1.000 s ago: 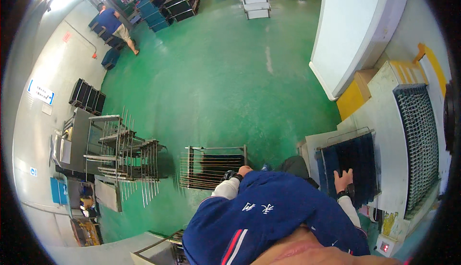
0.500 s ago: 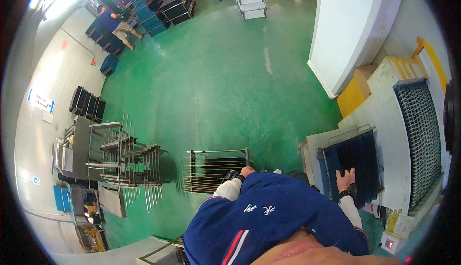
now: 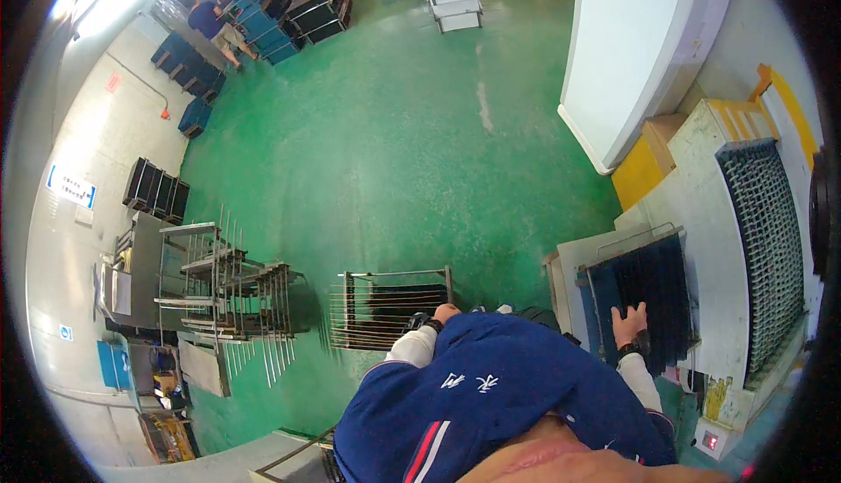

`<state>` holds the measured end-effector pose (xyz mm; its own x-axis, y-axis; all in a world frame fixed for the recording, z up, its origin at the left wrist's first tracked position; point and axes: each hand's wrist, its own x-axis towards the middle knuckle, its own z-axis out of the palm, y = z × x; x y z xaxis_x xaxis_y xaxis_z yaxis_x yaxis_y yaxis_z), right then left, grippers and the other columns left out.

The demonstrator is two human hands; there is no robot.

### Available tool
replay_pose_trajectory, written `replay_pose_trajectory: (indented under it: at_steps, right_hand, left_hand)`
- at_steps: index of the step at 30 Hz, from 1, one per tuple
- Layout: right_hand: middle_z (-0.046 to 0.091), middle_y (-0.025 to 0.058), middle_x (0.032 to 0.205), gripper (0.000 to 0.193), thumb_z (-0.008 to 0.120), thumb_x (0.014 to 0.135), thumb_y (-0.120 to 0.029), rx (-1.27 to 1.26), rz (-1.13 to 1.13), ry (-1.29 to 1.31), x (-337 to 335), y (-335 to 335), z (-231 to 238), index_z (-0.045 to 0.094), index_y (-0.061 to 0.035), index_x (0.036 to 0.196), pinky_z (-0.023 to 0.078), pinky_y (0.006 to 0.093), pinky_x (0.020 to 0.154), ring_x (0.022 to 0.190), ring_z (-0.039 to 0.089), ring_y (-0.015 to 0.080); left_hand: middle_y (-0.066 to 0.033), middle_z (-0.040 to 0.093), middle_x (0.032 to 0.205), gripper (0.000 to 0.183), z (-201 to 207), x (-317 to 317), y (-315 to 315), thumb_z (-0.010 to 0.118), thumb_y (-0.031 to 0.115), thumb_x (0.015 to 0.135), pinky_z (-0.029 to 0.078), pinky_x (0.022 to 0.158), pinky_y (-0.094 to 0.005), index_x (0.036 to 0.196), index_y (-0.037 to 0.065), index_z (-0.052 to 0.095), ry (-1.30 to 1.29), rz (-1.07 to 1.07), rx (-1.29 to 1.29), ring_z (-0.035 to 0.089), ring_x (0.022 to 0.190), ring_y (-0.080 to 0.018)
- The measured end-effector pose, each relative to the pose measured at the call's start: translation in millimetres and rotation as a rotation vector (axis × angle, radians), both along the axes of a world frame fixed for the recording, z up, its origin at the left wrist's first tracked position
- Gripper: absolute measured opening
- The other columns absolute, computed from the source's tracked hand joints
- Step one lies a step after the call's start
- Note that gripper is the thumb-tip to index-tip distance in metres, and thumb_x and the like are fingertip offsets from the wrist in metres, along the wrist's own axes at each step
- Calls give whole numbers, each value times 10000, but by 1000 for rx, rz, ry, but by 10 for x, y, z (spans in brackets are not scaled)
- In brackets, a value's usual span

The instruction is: Moving metal racks and loading metal plates into an industrial processing machine.

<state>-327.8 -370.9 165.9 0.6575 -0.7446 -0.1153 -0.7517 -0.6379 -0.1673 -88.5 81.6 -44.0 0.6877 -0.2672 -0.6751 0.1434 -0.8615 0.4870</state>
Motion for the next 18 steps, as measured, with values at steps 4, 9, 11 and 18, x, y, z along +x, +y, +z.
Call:
replay_pose_trajectory:
  at_steps: [4, 9, 11, 18]
  right_hand:
    - [475, 279, 1236, 502, 685, 786, -370, 17, 17, -31, -16, -18, -11, 647, 85, 994, 442, 440, 924, 1112, 502, 412]
    - [484, 286, 1230, 508, 682, 787, -376, -21, 21, -27, -42, -35, -91, 647, 84, 999, 448, 440, 914, 1093, 515, 416]
    - [482, 290, 1236, 510, 680, 789, -379, -37, 26, -32, -49, -41, -113, 647, 84, 1000, 449, 441, 913, 1087, 518, 418]
    - [469, 260, 1212, 481, 650, 810, -384, -30, 29, -28, -18, -2, -15, 653, 77, 947, 446, 444, 911, 1083, 508, 409]
  left_hand:
    - [-145, 694, 890, 337, -18, -25, -4, 667, 378, 695, 502, 813, -371, 857, 89, 729, 36, 46, -65, 656, 886, -292]
    - [-149, 693, 890, 337, -182, -46, 51, 669, 376, 697, 502, 812, -367, 857, 86, 728, -7, 72, -34, 657, 884, -291]
    - [-151, 692, 891, 339, -276, -37, 90, 670, 375, 698, 502, 813, -365, 858, 82, 727, 15, 54, -72, 656, 886, -291]
    - [-141, 693, 915, 325, -266, -60, 89, 667, 375, 705, 504, 813, -370, 865, 99, 728, -19, 70, -89, 649, 897, -306]
